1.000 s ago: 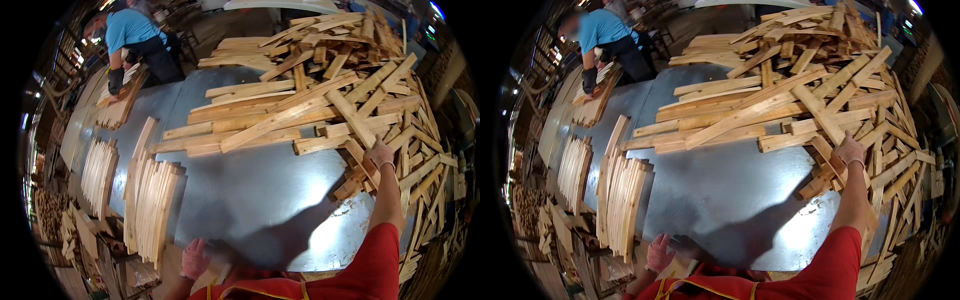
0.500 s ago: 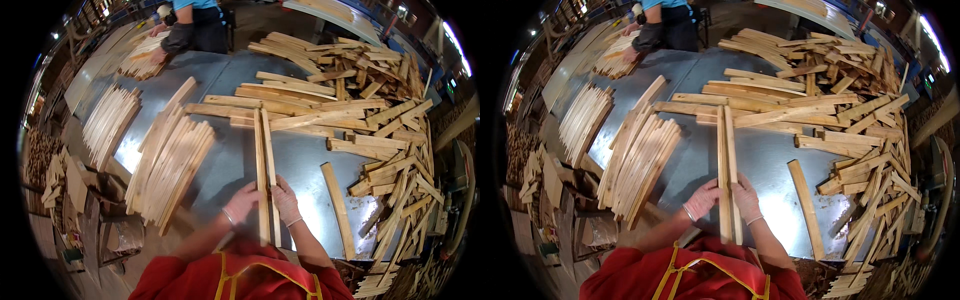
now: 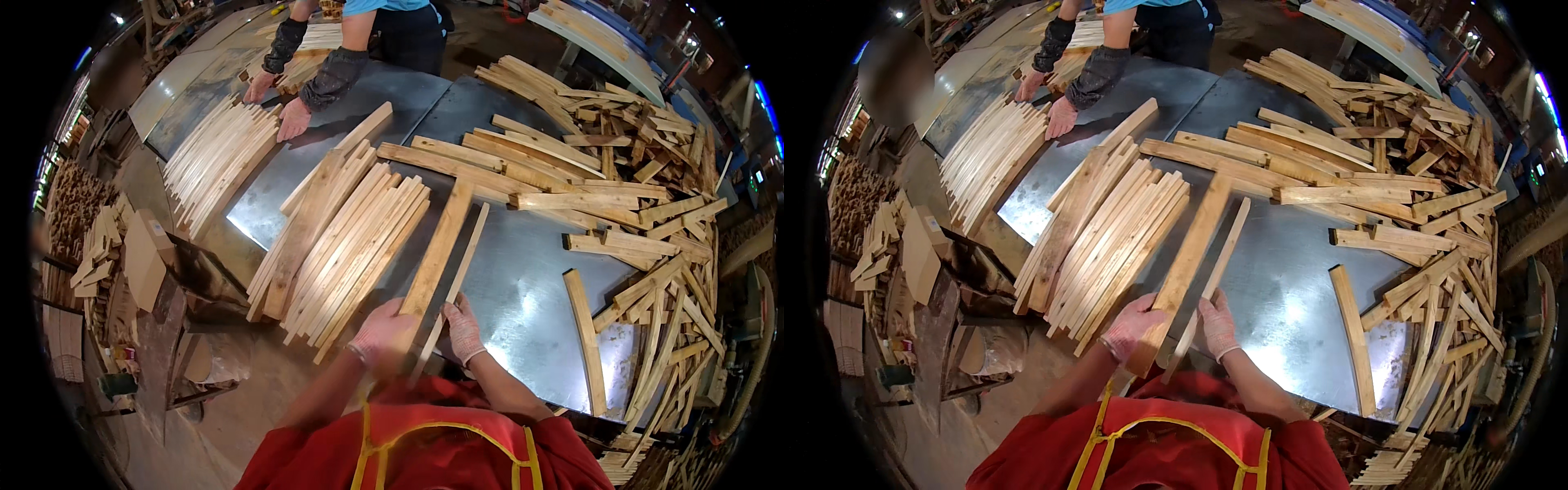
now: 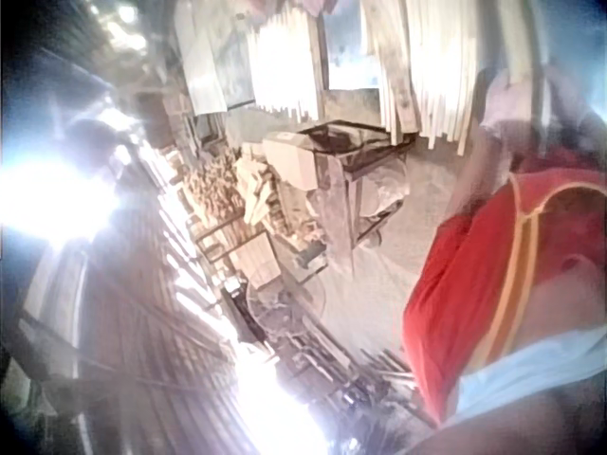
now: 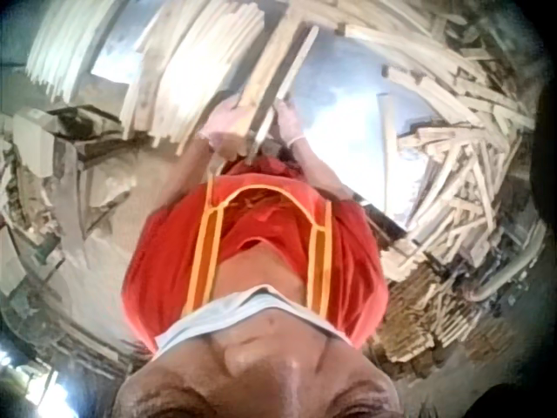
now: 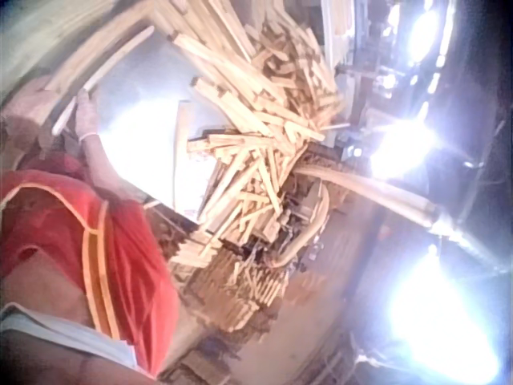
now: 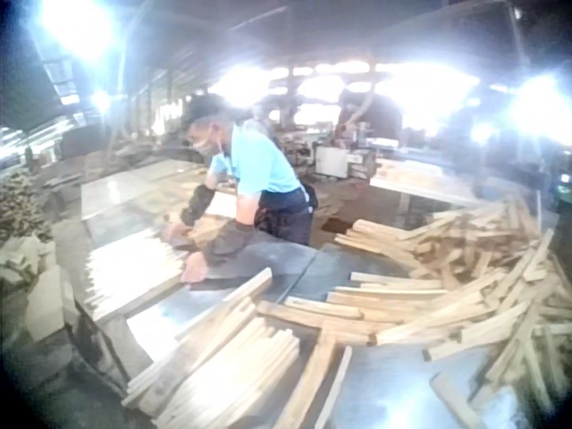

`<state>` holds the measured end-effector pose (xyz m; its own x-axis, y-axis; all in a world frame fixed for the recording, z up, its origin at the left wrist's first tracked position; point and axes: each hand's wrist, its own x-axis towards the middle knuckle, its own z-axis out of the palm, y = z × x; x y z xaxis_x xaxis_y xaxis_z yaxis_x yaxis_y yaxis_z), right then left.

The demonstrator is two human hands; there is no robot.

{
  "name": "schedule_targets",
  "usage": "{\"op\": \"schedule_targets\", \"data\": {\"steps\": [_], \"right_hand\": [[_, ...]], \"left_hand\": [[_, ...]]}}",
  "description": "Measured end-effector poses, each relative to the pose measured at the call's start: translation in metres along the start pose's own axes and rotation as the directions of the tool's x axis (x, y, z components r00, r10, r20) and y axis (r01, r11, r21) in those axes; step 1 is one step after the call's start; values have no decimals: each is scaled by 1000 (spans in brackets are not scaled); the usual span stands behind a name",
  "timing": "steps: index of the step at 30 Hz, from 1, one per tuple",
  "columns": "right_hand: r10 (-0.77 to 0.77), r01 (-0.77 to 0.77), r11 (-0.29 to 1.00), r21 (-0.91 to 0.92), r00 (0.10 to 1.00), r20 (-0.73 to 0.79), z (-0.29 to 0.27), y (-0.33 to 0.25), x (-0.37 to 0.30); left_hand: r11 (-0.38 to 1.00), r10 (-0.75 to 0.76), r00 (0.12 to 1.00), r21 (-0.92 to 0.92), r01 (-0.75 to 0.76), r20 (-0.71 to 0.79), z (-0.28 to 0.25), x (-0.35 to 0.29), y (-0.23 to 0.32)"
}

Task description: The person repeatedly picks up thin wooden planks from a large pile on a metal table and stacks them neatly on the left side. The person wears pink gloves and a red shirt with a yellow apron. Another worker in a blue shirt is visible in the background, also handling wood.

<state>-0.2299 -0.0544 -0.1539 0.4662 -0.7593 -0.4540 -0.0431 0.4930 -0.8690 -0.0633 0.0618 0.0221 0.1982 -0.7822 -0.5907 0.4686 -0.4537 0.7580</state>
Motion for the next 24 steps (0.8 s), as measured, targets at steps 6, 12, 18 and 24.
{"op": "schedule_targets", "data": {"steps": [6,12,18,24], "right_hand": [[214,292,544,-787,858,467,84,-57,2],[340,-330,932,-149,661,669,85,-42,42],[461,-545,826,-143,510,726,11,-81,-41],[148,-1,936,-353,908,391,-109,-179,35]], "left_hand": [[945,191,965,-232,-230,-179,-49,-5,-41],[923,240,959,-273,-273,-148,-49,24,-34],[974,199,942,-51,-221,-270,7,71,-22],[954,256,966,174,-246,-39,53,113,-19]]}}
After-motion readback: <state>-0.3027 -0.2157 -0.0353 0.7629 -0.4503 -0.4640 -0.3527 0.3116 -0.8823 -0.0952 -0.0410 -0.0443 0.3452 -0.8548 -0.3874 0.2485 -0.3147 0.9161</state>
